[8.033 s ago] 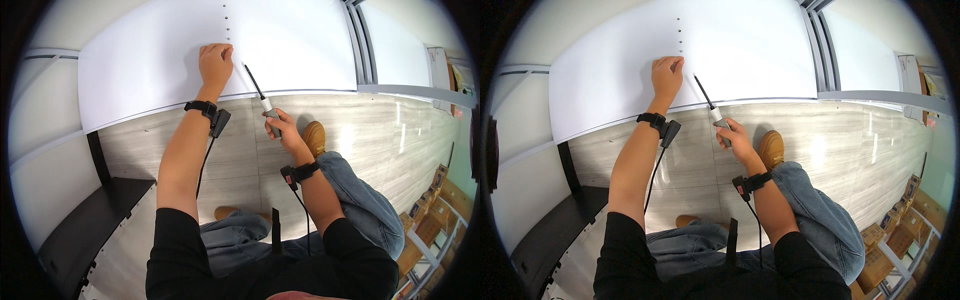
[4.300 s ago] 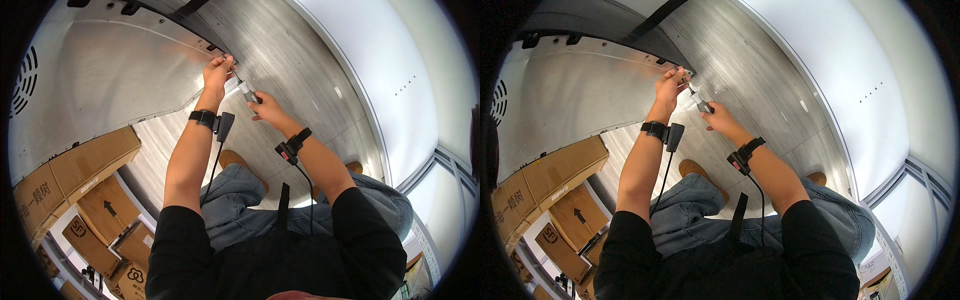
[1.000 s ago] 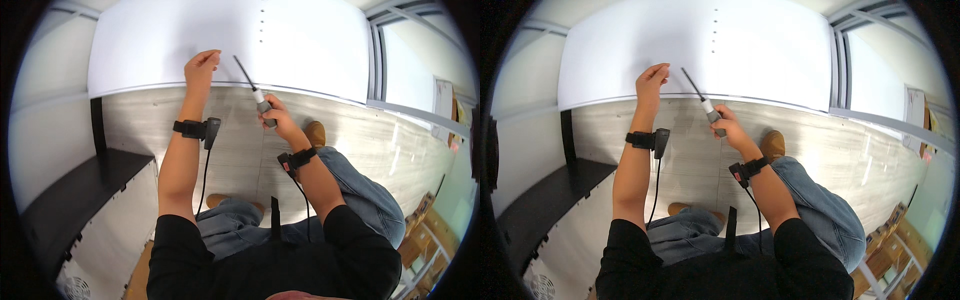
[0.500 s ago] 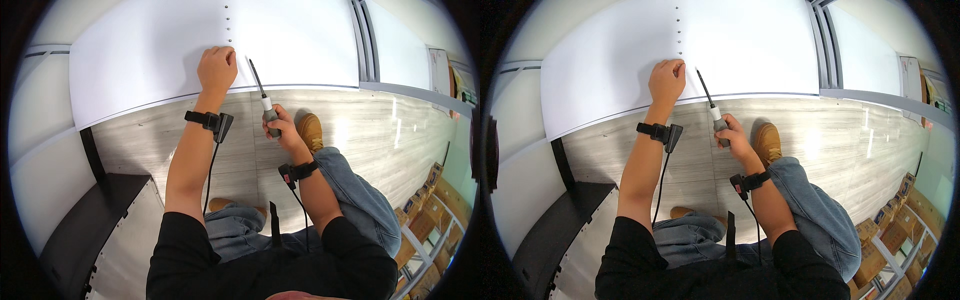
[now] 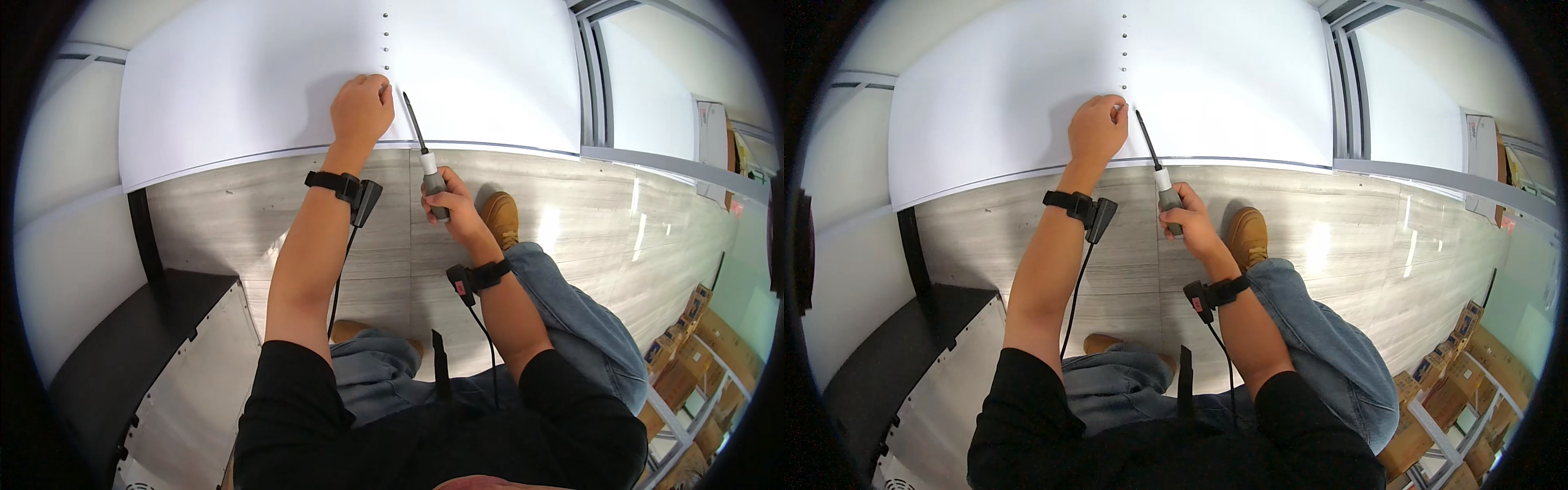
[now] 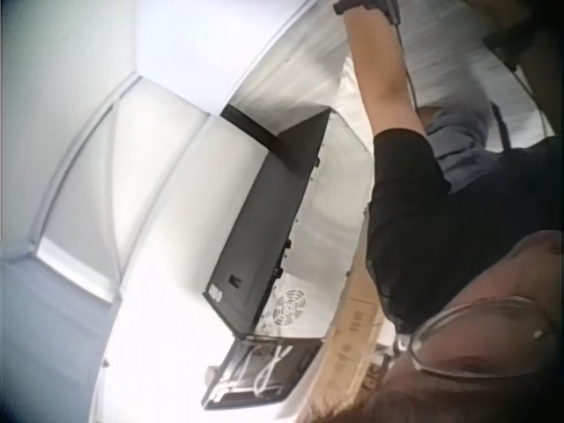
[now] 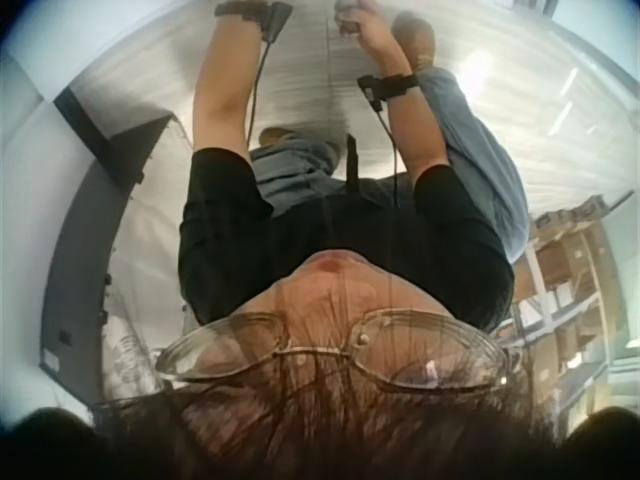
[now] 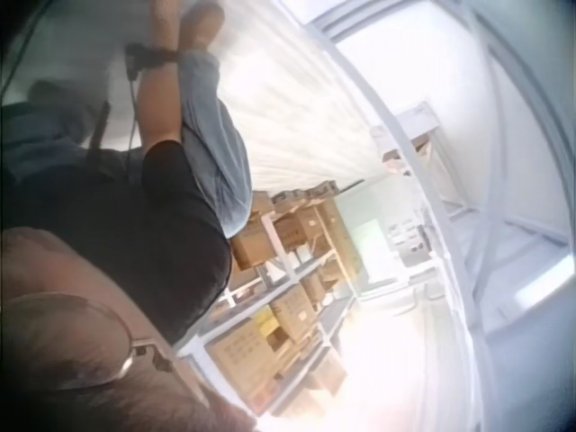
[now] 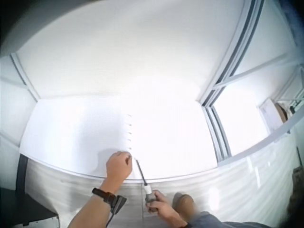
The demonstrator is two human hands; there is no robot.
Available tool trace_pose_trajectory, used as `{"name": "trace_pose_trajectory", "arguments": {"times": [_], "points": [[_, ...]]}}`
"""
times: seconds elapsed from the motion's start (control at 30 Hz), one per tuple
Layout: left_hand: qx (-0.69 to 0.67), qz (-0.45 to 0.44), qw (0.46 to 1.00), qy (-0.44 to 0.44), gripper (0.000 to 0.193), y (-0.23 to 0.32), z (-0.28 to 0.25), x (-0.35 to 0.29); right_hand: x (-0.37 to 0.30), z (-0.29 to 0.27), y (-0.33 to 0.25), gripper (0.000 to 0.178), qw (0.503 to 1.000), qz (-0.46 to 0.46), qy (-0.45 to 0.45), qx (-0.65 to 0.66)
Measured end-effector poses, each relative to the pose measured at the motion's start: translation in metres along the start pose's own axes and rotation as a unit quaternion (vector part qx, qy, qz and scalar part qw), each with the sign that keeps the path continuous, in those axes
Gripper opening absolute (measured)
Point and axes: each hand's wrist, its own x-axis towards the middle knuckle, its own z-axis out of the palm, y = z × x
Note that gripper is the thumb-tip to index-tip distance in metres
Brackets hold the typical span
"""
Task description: The person uses a screwdriver to fasten screws into the back panel of a small appliance. They repeatedly pick up screws from a nearby shelf and tighten them into the device, working methodically across multiple screw holes.
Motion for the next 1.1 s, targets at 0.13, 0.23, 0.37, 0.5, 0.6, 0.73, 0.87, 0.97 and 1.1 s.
{"name": "trace_pose_trajectory", "arguments": {"times": [0.13,0.23,0.37,0.5,0.6,0.73,0.87,0.97,1.1], "points": [[0.022,0.011,1.000,0.016,0.005,-0.006,0.004,-0.003,0.001,0.003,0.003,0.028,1.000,0.007,-0.005,-0.012],[0.029,0.017,0.999,0.022,0.007,-0.009,0.005,-0.005,0.000,0.004,0.005,0.029,1.000,0.014,0.002,-0.019],[0.016,0.033,0.999,0.038,0.012,-0.011,0.005,-0.008,0.001,0.004,0.008,0.028,0.999,0.017,-0.001,-0.027],[-0.041,0.022,0.999,0.003,0.016,-0.021,-0.001,-0.016,0.005,0.010,0.008,0.027,0.998,0.027,-0.012,-0.047],[-0.117,-0.037,0.992,0.003,0.016,-0.031,-0.014,-0.030,0.012,0.017,0.008,0.025,0.996,0.036,-0.033,-0.074],[-0.332,-0.229,0.913,0.061,0.018,-0.047,-0.039,-0.065,0.021,0.043,0.018,0.026,0.986,0.055,-0.075,-0.136],[-0.462,-0.388,0.788,0.119,0.023,-0.070,-0.089,-0.107,0.037,0.081,0.042,0.030,0.960,0.106,-0.155,-0.207],[-0.474,-0.477,0.715,0.190,0.025,-0.091,-0.121,-0.151,0.032,0.111,0.067,0.034,0.928,0.156,-0.213,-0.263],[-0.450,-0.552,0.636,0.298,0.025,-0.110,-0.153,-0.218,0.013,0.145,0.096,0.040,0.877,0.223,-0.283,-0.318]]}}
